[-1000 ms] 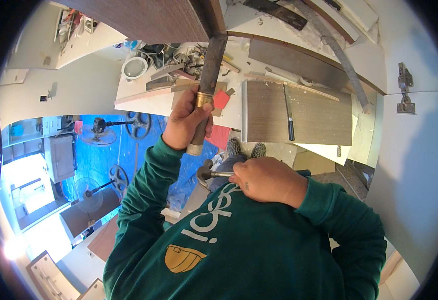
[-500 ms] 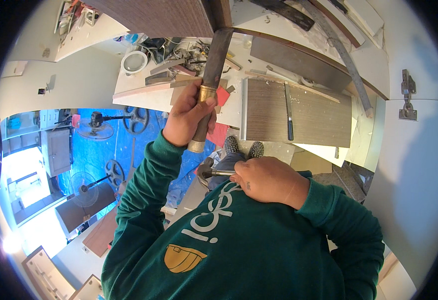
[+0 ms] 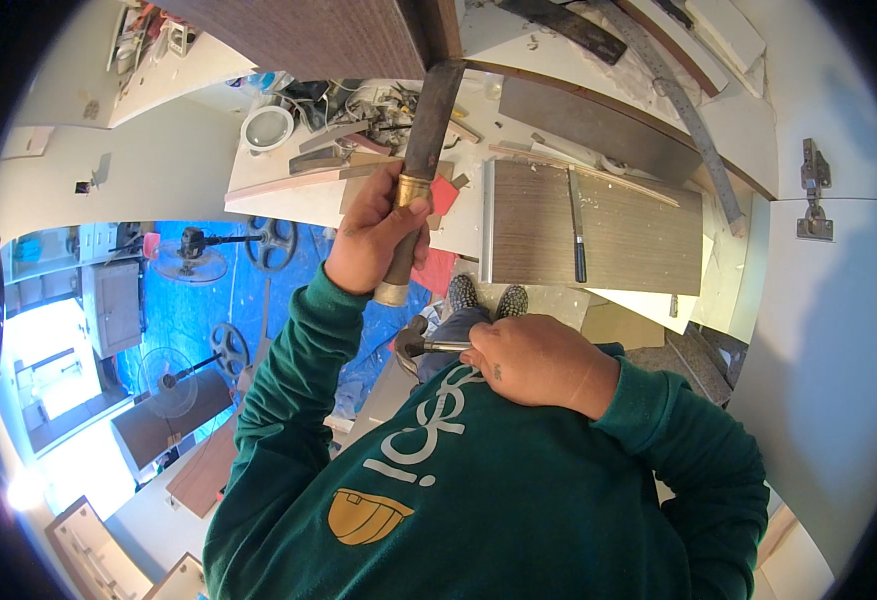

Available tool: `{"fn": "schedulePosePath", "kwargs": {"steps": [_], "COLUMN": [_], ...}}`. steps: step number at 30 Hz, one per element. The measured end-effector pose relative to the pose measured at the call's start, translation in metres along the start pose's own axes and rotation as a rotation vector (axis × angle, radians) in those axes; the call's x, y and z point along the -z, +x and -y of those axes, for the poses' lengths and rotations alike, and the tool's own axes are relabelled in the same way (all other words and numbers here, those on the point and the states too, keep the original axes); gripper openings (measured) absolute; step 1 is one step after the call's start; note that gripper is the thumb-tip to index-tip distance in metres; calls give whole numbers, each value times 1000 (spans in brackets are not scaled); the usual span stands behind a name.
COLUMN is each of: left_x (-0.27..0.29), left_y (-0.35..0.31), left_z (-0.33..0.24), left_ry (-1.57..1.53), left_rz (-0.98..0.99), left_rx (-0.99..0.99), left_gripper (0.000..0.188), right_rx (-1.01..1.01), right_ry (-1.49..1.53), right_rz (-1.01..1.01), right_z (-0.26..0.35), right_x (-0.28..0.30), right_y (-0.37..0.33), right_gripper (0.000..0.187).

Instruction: The person sands a cabinet door edge with a red sanding block, then uses a hammer and chisel to adjust the door frame. They place a small wooden trim piece along the door edge and tap it into place with the hammer.

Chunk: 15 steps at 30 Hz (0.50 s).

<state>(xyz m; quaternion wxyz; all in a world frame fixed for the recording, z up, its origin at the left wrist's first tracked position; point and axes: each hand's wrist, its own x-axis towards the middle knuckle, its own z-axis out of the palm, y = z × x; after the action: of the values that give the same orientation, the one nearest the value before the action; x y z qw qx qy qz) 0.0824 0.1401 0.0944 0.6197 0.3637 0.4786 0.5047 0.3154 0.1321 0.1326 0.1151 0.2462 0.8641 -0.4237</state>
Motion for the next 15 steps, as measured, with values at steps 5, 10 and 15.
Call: {"fn": "schedulePosePath", "kwargs": {"steps": [5,10,15], "left_x": [1,2,4], "left_y": [0,-1,0], "left_z": [0,0,0], "left_ry": [-25,-27,-14], "left_rz": [7,10,7], "left_rx": [5,4,12], "left_gripper": [35,36,37], "right_rx": [0,-9,0], "right_ry": [4,17,20], "right_rz": [-2,3,-21], "right_z": [-1,-2,-2], "right_x": [0,0,-1], "right_y": [0,0,-1], "right_gripper": [31,30,30]}}
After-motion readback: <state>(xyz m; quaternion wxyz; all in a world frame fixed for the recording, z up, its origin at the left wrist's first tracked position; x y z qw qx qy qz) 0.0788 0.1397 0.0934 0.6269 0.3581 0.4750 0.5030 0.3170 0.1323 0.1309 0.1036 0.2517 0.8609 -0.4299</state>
